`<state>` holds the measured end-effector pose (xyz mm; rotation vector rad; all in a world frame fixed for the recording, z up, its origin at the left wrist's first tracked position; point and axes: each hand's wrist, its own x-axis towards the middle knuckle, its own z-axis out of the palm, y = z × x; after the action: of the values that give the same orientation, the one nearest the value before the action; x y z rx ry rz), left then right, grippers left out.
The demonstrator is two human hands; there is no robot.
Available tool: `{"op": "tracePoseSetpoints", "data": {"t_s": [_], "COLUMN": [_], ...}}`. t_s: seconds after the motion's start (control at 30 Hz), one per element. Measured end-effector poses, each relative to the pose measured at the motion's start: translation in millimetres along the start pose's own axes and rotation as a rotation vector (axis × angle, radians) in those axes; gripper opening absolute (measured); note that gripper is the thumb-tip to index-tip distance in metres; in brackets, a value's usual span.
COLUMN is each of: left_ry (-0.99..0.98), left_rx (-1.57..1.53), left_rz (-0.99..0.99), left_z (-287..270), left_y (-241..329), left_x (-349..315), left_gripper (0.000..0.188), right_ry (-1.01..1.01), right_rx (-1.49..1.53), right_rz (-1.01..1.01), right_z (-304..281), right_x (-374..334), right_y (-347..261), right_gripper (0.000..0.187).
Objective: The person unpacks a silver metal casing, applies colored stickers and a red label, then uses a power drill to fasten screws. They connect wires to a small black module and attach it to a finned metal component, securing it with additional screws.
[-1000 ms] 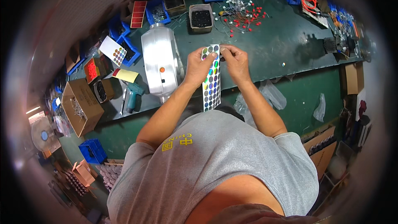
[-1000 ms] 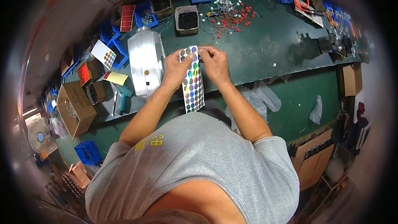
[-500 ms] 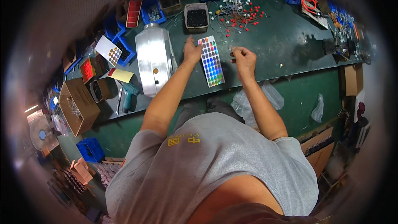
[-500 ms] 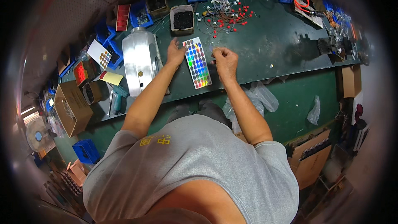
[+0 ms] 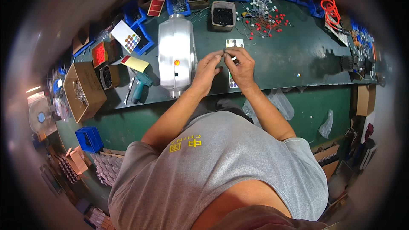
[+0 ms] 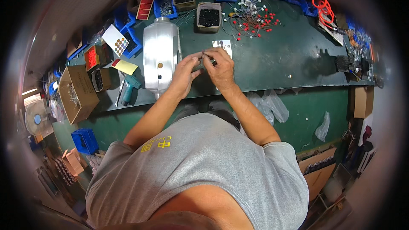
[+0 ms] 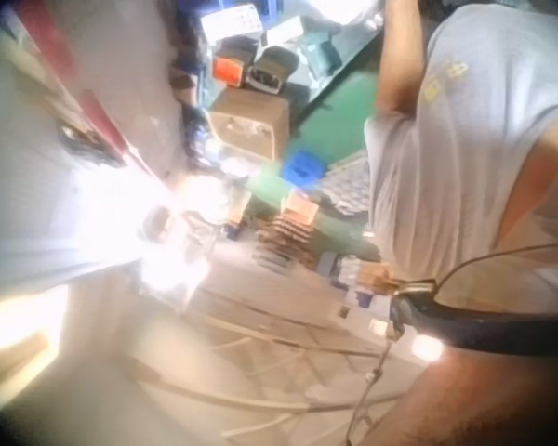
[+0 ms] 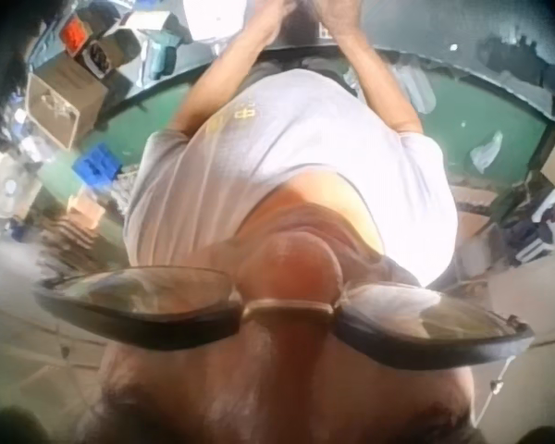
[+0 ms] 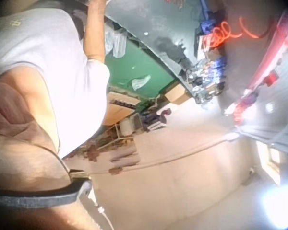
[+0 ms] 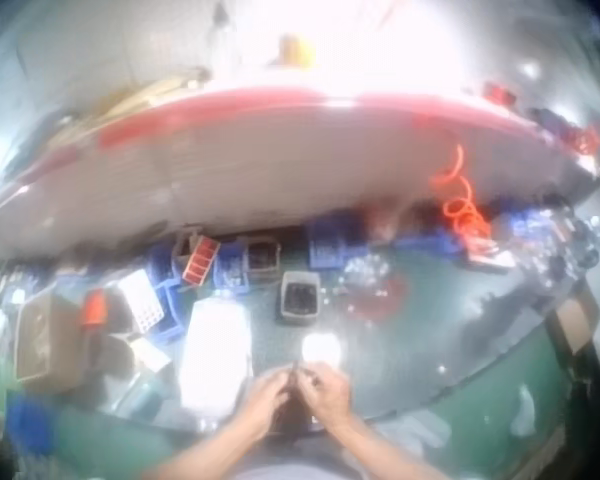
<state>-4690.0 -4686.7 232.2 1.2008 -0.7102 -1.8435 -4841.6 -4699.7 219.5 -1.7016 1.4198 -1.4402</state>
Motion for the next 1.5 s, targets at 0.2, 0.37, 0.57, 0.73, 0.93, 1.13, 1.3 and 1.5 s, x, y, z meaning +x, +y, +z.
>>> {"op": "tracePoseSetpoints", "data": {"t_s": [0.2,0.37,0.57,0.73,0.93,1.13,1.3,1.5], "left_ry": [-0.03,-0.073,-0.071,-0.044,-0.129,-0.146,-0.149,-0.157], "left_rx": [-0.13,-0.133,0.004,0.102,0.083,0.077,0.115,0.116], "left_rz": [-0.003,0.019,0.057,0.078,-0.089,-0.159,-0.18,-0.18], "left_z": [-43.6,-68.0,-109.3,-155.0,-208.6,-237.5,-244.1,-256.3], "left_y": [19.2,36.9,43.5,48.1,45.9,26.2,25.8,26.3], "left_x": [-16.2,-32.8,-44.5,-74.3,-114.2,-124.4,-124.2,-121.0], "left_gripper": [0.046,0.054,0.055,0.052,0.045,0.043,0.044,0.044], "right_ry": [-0.14,-0.286,-0.34,-0.182,-0.112,-0.031,-0.003,0.012], "right_rx": [0.451,0.508,0.407,0.355,0.119,0.043,-0.06,-0.082], "right_rz": [0.639,0.693,0.678,0.675,0.61,0.566,0.525,0.53], "right_z": [22.9,47.0,82.8,135.7,181.5,197.6,200.9,204.4], "right_x": [13.0,24.8,21.4,17.5,14.3,16.2,16.9,15.9], "right_y": [-32.7,-45.7,-50.9,-22.7,0.4,2.8,-1.6,-12.6], "right_gripper": [0.028,0.04,0.042,0.045,0.04,0.035,0.033,0.035]}}
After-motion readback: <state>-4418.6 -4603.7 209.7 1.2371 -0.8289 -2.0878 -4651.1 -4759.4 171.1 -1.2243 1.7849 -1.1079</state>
